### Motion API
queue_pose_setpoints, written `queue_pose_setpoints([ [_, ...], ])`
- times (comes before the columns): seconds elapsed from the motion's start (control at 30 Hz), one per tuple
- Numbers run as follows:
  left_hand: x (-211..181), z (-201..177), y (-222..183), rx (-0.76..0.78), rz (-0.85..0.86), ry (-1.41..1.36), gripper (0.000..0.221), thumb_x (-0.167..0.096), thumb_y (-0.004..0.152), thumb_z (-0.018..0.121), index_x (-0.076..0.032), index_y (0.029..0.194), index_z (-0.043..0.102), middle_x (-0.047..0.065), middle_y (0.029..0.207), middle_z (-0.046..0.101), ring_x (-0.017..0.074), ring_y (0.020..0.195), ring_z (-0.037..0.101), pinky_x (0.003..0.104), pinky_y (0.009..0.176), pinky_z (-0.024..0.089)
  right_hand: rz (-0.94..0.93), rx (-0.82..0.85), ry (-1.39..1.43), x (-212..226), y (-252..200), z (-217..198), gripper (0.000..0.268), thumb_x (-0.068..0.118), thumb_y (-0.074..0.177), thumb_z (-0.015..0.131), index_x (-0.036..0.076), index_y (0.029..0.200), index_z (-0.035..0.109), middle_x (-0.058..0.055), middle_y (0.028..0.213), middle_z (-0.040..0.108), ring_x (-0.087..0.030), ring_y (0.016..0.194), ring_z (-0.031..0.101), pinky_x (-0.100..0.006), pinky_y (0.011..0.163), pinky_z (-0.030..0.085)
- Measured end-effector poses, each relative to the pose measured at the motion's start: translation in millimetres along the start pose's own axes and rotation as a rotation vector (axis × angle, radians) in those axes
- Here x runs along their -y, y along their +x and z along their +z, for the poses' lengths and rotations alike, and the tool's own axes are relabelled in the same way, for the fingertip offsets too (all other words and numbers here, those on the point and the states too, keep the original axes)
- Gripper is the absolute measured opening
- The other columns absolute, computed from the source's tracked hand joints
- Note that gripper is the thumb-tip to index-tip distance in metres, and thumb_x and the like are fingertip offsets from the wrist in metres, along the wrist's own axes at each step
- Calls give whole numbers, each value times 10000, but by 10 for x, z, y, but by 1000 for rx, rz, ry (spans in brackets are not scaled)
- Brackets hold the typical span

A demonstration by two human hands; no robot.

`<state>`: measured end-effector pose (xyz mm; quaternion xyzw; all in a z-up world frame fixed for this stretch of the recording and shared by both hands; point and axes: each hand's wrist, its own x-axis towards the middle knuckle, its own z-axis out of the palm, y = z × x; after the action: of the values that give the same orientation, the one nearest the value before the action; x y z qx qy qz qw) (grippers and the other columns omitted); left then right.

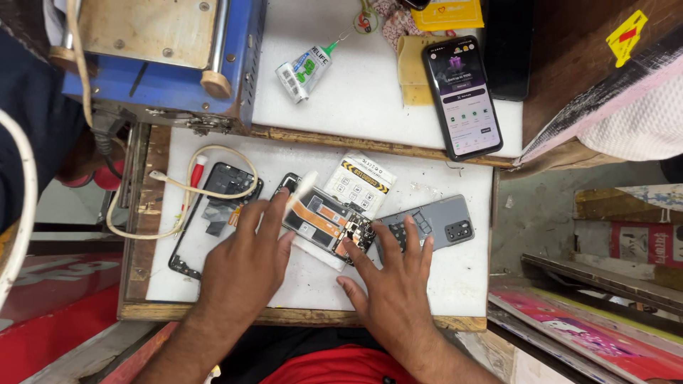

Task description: The person cleans the internal components of a disassembled smartphone using a cotton swab and a liquid from a spray bottle. They handle the phone's motherboard and frame, applying the liquid to the swab and wiping specific areas of the circuitry.

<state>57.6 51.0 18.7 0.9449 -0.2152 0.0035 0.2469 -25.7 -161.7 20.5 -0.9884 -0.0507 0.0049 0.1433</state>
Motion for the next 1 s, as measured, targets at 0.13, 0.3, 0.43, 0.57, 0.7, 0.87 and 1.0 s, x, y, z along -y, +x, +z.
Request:
queue_pose_setpoints([
  [0.13, -89, 61, -89, 193, -79, -290, 660, -82, 962, 574, -1, 1562, 311, 159, 990, 627, 307, 679, 695, 374, 547, 608, -3, -10, 8, -45, -14, 83, 472, 388, 852, 755, 230, 1291, 688, -209, 1487, 398, -552, 1440, 169, -820, 1072, 183],
  [0.3, -150, 137, -352, 281, -99, -362, 694, -66, 942, 587, -113, 1579, 315, 129, 909, 611, 311, 656, 672, 430, 577, 587, 33, -44, 64, -95, -9, 175, 414, 325, 862, 757, 254, 1267, 708, -255, 1503, 397, -569, 1460, 161, -814, 1090, 177],
  [0.43, -118, 140, -422, 326, -54, -288, 734, -55, 891, 616, -175, 1568, 362, 110, 880, 591, 306, 648, 655, 426, 567, 581, 28, -45, 83, -115, 74, 205, 387, 322, 842, 786, 240, 1214, 719, -233, 1494, 443, -557, 1472, 185, -818, 1102, 173],
  [0.57, -138, 129, -512, 280, -53, -246, 722, -37, 875, 629, -167, 1551, 411, 94, 865, 589, 278, 643, 645, 408, 565, 574, 4, -57, 60, -147, 95, 213, 419, 351, 828, 805, 242, 1222, 717, -191, 1479, 475, -542, 1477, 210, -829, 1112, 177],
  [0.7, -183, 180, -515, 191, 41, -226, 745, -19, 842, 643, -155, 1547, 445, 87, 835, 564, 260, 702, 640, 386, 614, 574, -17, -47, 54, -179, 94, 202, 457, 364, 809, 818, 256, 1240, 710, -155, 1482, 485, -546, 1467, 219, -838, 1093, 190],
  [0.87, -273, 309, -418, 227, 19, -163, 747, -42, 848, 680, -160, 1547, 443, 95, 824, 571, 259, 678, 634, 382, 598, 567, -37, -35, 54, -218, 76, 227, 488, 368, 802, 831, 263, 1260, 701, -155, 1488, 475, -546, 1458, 233, -841, 1085, 194],
  [1.0, -311, 373, -315, 259, 73, -112, 804, -44, 821, 688, -104, 1569, 398, 126, 841, 574, 269, 673, 642, 373, 576, 577, -33, -34, 59, -241, 57, 256, 483, 362, 815, 825, 265, 1272, 703, -147, 1507, 469, -527, 1472, 236, -830, 1111, 194],
])
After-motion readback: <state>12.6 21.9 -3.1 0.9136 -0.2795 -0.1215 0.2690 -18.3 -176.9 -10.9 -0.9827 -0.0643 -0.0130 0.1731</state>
